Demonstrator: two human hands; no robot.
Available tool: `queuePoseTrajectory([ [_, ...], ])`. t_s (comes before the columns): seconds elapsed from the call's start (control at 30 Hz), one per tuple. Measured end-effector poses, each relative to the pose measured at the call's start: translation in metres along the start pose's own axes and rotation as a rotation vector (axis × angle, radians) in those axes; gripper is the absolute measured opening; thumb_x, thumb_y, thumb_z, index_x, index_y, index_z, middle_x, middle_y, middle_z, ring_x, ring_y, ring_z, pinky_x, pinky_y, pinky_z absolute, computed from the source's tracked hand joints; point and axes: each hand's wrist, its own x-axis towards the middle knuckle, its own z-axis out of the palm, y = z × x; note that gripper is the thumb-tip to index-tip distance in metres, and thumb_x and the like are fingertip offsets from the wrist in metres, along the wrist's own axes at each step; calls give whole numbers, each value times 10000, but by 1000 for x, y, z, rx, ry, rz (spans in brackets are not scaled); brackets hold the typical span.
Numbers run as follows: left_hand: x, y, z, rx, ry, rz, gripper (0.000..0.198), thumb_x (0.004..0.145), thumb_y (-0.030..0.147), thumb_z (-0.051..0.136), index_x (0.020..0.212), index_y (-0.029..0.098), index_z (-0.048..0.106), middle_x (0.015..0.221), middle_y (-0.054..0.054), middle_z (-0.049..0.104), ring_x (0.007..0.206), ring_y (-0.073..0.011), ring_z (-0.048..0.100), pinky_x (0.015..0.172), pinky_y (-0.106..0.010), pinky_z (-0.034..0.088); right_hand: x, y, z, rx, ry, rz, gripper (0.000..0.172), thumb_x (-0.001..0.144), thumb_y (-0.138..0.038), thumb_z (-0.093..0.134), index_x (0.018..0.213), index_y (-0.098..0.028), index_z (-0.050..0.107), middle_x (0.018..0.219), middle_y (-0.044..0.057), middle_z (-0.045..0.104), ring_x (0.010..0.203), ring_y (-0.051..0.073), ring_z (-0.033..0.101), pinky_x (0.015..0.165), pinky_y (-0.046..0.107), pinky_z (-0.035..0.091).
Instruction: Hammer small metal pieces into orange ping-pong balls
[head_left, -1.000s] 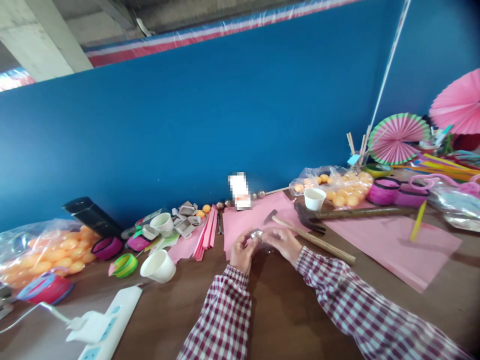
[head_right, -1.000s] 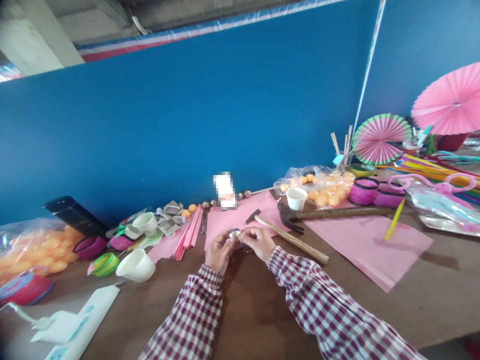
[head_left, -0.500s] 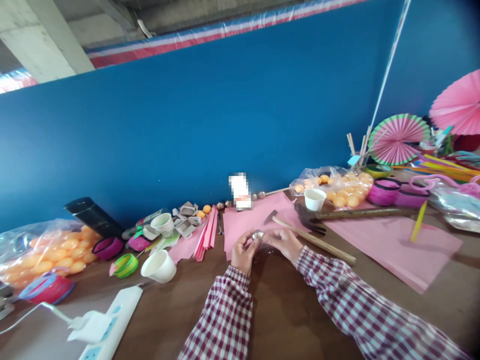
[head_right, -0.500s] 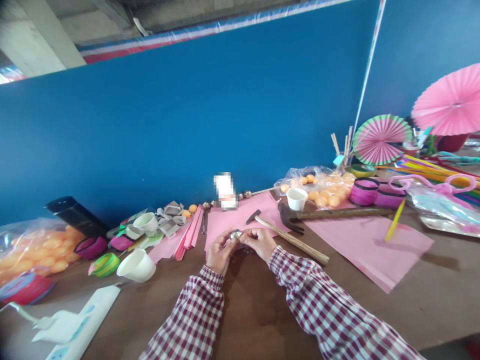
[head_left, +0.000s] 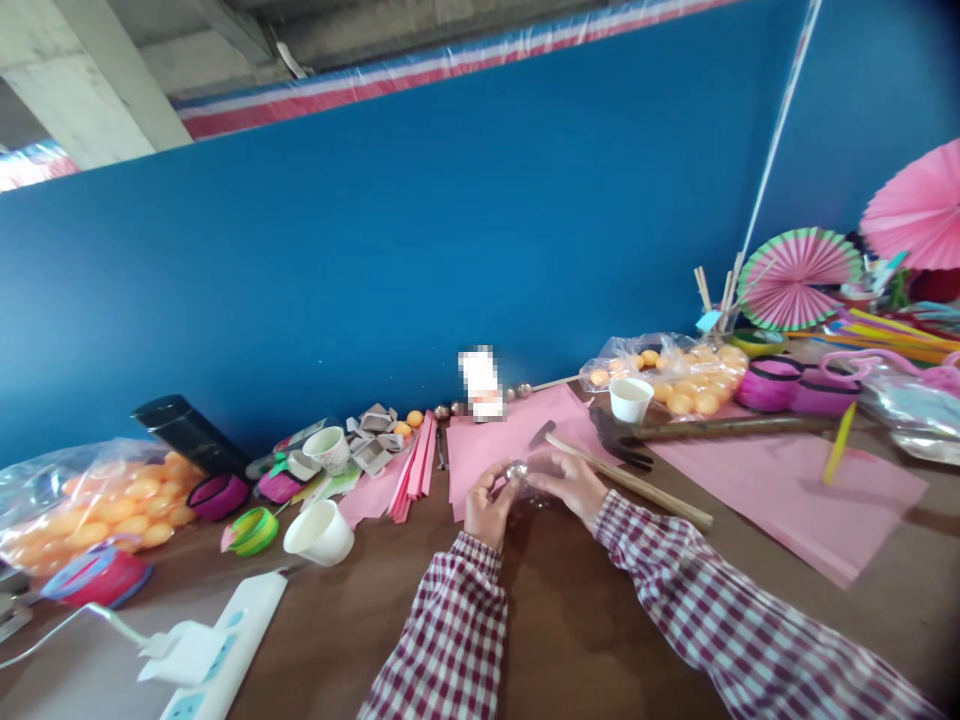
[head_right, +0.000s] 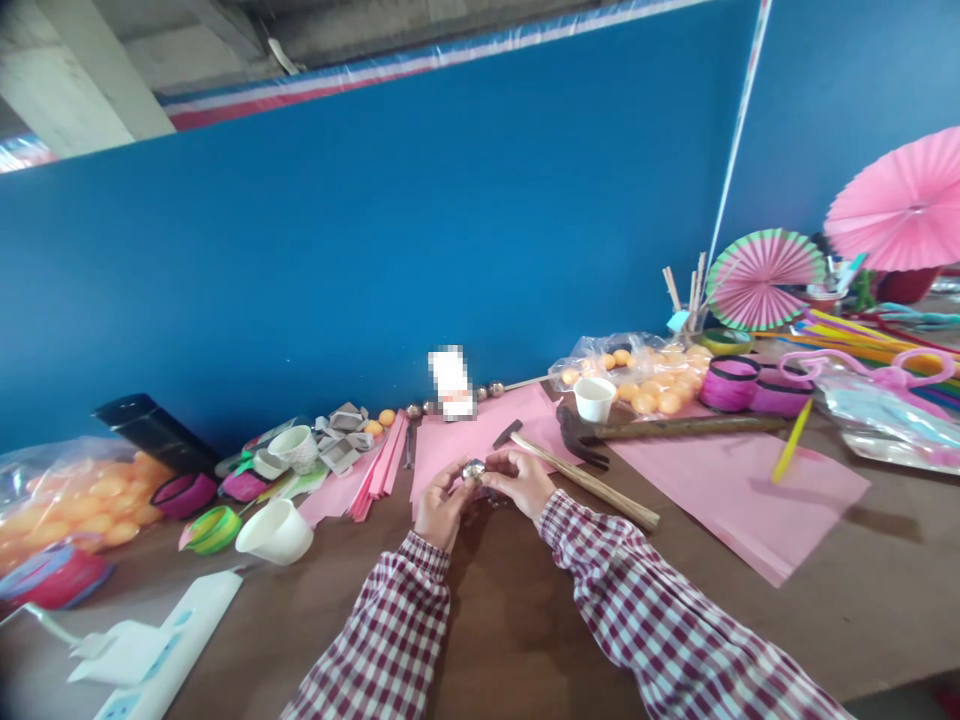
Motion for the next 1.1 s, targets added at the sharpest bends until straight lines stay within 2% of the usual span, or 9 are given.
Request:
queuePoseTrajectory([
  [0.2, 0, 2, 3, -10, 38, -20, 398, 609, 244, 668, 985, 133, 599, 1015, -105, 621, 871, -199, 594, 804, -349, 464, -1, -2, -1, -21, -27, -10, 412, 543, -358, 697, 880, -142, 600, 838, 60, 654, 770, 186, 605, 725, 343, 482],
  [0.63, -2, 2, 5, 24, 13, -28, 413, 611, 227, 666, 1009, 137, 597, 988, -93, 635, 867, -195, 595, 797, -336, 467, -1, -3, 0, -101, 3, -73, 372, 571, -372, 674, 849, -131, 615, 847, 75, 655, 782, 193, 605, 721, 336, 488],
  [0.8, -2, 5, 6, -107, 35, -86, 411, 618, 234, 663, 1011, 136, 587, 993, -94, 627, 838, -179, 596, 794, -336, 463, -1, -3, 0, -86, -20, -92, 379, 593, -396, 654, 867, -137, 613, 841, 69, 652, 774, 186, 601, 709, 330, 487],
  [0.93, -3, 10, 8, -243, 0, -162, 413, 609, 235, 671, 998, 127, 584, 973, -97, 631, 830, -180, 599, 799, -345, 458, -3, -4, 2, -131, -27, -134, 382, 609, -401, 641, 891, -146, 602, 822, 52, 643, 732, 164, 591, 676, 308, 485],
  [1.1, -4, 13, 9, -261, -8, -175, 408, 611, 240, 673, 987, 115, 577, 956, -103, 638, 832, -180, 602, 799, -343, 460, -5, -1, 4, -227, -18, -244, 357, 657, -375, 606, 944, -163, 588, 846, 50, 623, 676, 137, 566, 613, 272, 479],
])
